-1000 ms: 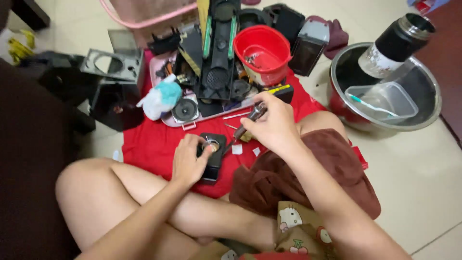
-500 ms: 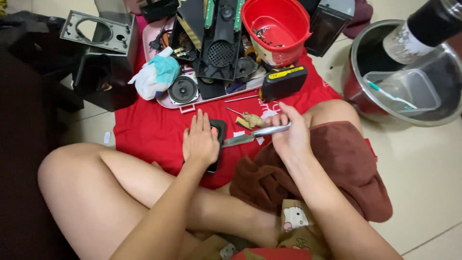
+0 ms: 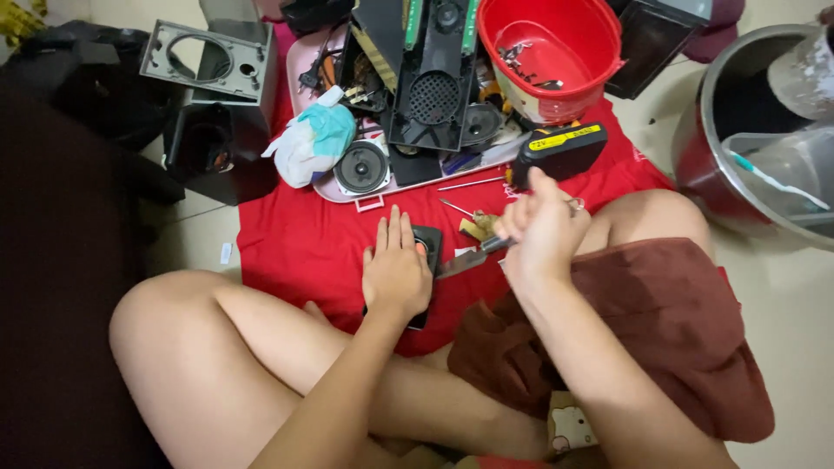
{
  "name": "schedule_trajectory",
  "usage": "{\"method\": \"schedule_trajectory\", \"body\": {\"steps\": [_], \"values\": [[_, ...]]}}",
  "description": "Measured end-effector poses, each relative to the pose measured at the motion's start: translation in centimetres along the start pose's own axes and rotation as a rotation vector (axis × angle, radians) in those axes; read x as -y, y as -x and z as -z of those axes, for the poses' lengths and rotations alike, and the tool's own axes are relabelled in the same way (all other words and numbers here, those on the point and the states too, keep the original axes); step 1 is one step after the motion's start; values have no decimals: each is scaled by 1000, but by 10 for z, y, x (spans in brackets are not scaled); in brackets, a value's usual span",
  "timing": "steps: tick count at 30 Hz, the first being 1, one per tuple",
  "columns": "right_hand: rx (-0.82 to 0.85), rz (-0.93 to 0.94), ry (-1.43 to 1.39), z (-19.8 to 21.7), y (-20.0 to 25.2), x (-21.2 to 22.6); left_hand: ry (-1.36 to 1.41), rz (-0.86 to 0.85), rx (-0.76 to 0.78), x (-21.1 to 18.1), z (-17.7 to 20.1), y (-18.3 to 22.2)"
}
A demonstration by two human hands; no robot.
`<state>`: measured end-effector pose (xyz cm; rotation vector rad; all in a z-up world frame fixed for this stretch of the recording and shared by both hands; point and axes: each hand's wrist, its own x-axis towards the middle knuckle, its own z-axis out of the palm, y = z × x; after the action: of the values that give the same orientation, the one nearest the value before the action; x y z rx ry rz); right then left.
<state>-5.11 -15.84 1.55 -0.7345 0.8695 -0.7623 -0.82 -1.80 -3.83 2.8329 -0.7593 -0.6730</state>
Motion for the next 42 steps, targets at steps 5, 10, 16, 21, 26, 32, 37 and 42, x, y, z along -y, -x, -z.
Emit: {"method": "schedule_trajectory", "body": {"steps": [5, 10, 16, 21, 26, 32, 37, 42], "values": [[-70, 106, 33, -13, 12, -3, 20, 7, 20, 0, 6, 2], [-93, 116, 137, -27, 30, 2, 11, 4, 36, -1, 4, 3], [-183, 123, 78, -30, 23, 2, 6, -14, 22, -4, 6, 3], [-101, 81, 162, -34, 12, 1, 18, 12, 43, -6, 6, 6], [-113, 75, 169, -31, 12, 2, 10, 12, 36, -5, 5, 3], [-140, 95, 207, -46, 23, 4, 36, 9, 35, -3, 8, 3], [-149, 102, 136, -27, 7, 2, 42, 9, 72, -5, 10, 4], [-135, 39, 96, -29, 10, 1, 76, -16, 52, 2, 8, 3]]}}
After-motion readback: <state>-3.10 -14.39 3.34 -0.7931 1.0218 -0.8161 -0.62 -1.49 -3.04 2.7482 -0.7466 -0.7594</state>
